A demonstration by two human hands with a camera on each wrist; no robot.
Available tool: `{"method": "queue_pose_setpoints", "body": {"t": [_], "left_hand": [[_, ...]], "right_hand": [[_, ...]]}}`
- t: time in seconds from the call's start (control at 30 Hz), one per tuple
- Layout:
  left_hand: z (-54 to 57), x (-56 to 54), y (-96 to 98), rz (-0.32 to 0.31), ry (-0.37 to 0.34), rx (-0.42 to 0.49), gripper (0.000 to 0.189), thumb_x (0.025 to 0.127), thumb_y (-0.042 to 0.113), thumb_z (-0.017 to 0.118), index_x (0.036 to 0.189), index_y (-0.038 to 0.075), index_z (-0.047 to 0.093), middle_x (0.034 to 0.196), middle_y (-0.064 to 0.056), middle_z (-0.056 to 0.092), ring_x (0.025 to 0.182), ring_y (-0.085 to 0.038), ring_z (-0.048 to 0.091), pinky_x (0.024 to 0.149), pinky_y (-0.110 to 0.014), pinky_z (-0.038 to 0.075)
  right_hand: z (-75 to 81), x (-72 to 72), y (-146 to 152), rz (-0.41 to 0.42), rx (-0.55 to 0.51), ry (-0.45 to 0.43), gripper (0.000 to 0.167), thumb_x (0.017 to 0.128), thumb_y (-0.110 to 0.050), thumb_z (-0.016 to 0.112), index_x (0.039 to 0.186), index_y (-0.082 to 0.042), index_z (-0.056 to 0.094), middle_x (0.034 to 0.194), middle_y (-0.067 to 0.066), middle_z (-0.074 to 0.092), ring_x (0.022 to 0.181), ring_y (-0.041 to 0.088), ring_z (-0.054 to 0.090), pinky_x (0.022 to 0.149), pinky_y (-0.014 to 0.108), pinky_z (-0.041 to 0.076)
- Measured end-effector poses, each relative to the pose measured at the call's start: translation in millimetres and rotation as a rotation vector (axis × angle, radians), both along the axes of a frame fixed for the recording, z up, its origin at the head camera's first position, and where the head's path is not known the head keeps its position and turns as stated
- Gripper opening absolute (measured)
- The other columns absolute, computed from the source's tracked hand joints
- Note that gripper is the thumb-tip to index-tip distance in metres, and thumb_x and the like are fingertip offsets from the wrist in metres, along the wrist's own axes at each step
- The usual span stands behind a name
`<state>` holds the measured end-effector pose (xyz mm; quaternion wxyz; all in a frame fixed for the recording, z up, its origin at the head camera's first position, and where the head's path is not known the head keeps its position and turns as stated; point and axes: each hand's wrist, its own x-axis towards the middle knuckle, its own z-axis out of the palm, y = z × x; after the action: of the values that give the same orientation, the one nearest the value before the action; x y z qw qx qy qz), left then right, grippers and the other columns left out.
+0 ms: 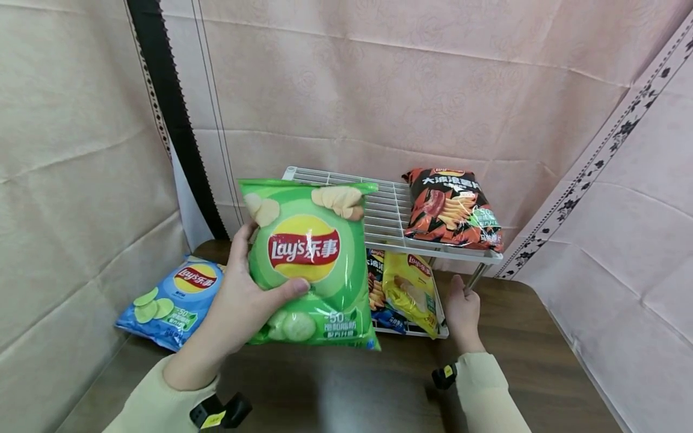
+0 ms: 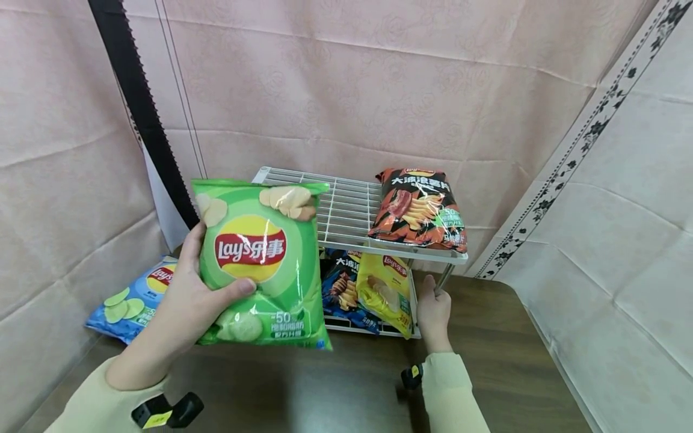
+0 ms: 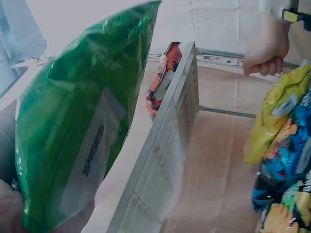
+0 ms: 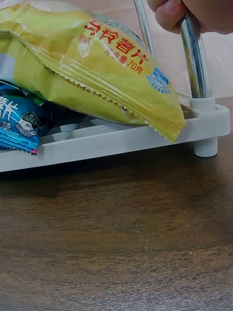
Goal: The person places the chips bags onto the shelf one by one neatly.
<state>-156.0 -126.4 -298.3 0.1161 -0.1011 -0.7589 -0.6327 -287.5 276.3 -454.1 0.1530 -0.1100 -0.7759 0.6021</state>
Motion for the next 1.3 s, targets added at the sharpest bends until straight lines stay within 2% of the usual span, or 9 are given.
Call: {"method": "queue_pose_setpoints", "body": {"t": [0.13, 0.3, 0.47, 0.6, 0.7, 0.87, 1.0, 1.17, 1.3], "left_hand": [[10.7, -6.3, 12.8, 0.049, 0.103, 0.064, 0.099, 0.082, 0.029, 0.079, 0.150, 0.037, 0.007, 0.138, 0.004, 0.036, 0.119, -0.015, 0.044, 0.091, -0.035, 0.048], [29.0, -12.5, 30.1, 0.033, 0.174, 0.187, 0.094, 0.086, 0.021, 0.076, 0.150, 0.029, 0.008, 0.134, -0.001, 0.040, 0.117, -0.018, 0.049, 0.089, -0.032, 0.050], [41.2, -25.6, 39.7, 0.025, 0.141, 0.155, 0.096, 0.086, 0.028, 0.075, 0.151, 0.023, 0.004, 0.130, -0.007, 0.044, 0.110, -0.020, 0.054, 0.089, -0.034, 0.049], [49.9, -42.8, 42.0, 0.039, 0.098, 0.119, 0.101, 0.084, 0.036, 0.076, 0.152, 0.022, 0.003, 0.128, -0.007, 0.047, 0.108, -0.021, 0.055, 0.089, -0.036, 0.049], [55.5, -57.5, 43.7, 0.021, 0.075, 0.151, 0.103, 0.083, 0.037, 0.077, 0.153, 0.023, 0.003, 0.130, -0.007, 0.046, 0.109, -0.022, 0.055, 0.089, -0.037, 0.049], [55.6, -88.1, 46.0, -0.041, 0.080, 0.225, 0.105, 0.080, 0.036, 0.080, 0.152, 0.026, 0.005, 0.132, -0.007, 0.044, 0.110, -0.023, 0.054, 0.089, -0.037, 0.050], [52.9, -108.6, 47.5, -0.027, 0.078, 0.177, 0.106, 0.077, 0.040, 0.082, 0.152, 0.029, 0.006, 0.130, -0.006, 0.044, 0.109, -0.021, 0.054, 0.088, -0.035, 0.049], [50.0, -123.2, 49.0, 0.003, 0.037, 0.135, 0.110, 0.076, 0.047, 0.081, 0.153, 0.029, 0.005, 0.131, -0.006, 0.041, 0.110, -0.021, 0.053, 0.088, -0.035, 0.049], [47.6, -129.3, 49.2, 0.058, -0.027, 0.023, 0.112, 0.074, 0.057, 0.077, 0.153, 0.027, 0.004, 0.138, -0.010, 0.031, 0.116, -0.023, 0.045, 0.092, -0.039, 0.045]], "right_hand": [[-1.0, 0.5, 2, -0.005, 0.003, 0.013, 0.062, 0.101, -0.056, 0.034, 0.058, -0.012, 0.037, 0.050, 0.000, 0.034, 0.039, 0.016, 0.029, 0.038, 0.031, 0.026], [-2.8, -0.8, 2, 0.004, -0.006, 0.012, 0.065, 0.096, -0.066, 0.035, 0.057, -0.013, 0.037, 0.050, -0.001, 0.035, 0.039, 0.014, 0.030, 0.037, 0.030, 0.026], [-3.7, -2.0, 2, -0.003, -0.027, 0.003, 0.067, 0.093, -0.070, 0.036, 0.057, -0.013, 0.038, 0.050, 0.000, 0.035, 0.038, 0.015, 0.030, 0.036, 0.030, 0.026], [-3.4, -2.2, 2, -0.003, -0.024, -0.018, 0.068, 0.091, -0.072, 0.035, 0.058, -0.013, 0.037, 0.051, 0.000, 0.036, 0.038, 0.015, 0.030, 0.036, 0.031, 0.027], [-3.0, -2.2, 2, -0.003, -0.018, -0.022, 0.068, 0.091, -0.073, 0.035, 0.058, -0.013, 0.037, 0.051, 0.000, 0.036, 0.038, 0.015, 0.030, 0.036, 0.031, 0.028], [-2.7, -1.7, 1, -0.007, -0.004, -0.010, 0.066, 0.094, -0.068, 0.035, 0.058, -0.013, 0.036, 0.050, -0.001, 0.034, 0.038, 0.015, 0.029, 0.036, 0.031, 0.026], [-1.7, -1.4, 0, -0.013, -0.004, -0.012, 0.063, 0.097, -0.063, 0.035, 0.058, -0.014, 0.036, 0.050, -0.001, 0.034, 0.038, 0.014, 0.028, 0.036, 0.031, 0.025], [-1.0, -1.1, 0, -0.016, -0.006, -0.018, 0.063, 0.098, -0.061, 0.035, 0.058, -0.014, 0.036, 0.050, -0.001, 0.034, 0.038, 0.015, 0.028, 0.036, 0.031, 0.026], [-1.7, -0.6, 1, -0.018, 0.005, -0.013, 0.066, 0.095, -0.067, 0.035, 0.057, -0.014, 0.036, 0.050, -0.001, 0.033, 0.038, 0.014, 0.028, 0.036, 0.032, 0.026]]}}
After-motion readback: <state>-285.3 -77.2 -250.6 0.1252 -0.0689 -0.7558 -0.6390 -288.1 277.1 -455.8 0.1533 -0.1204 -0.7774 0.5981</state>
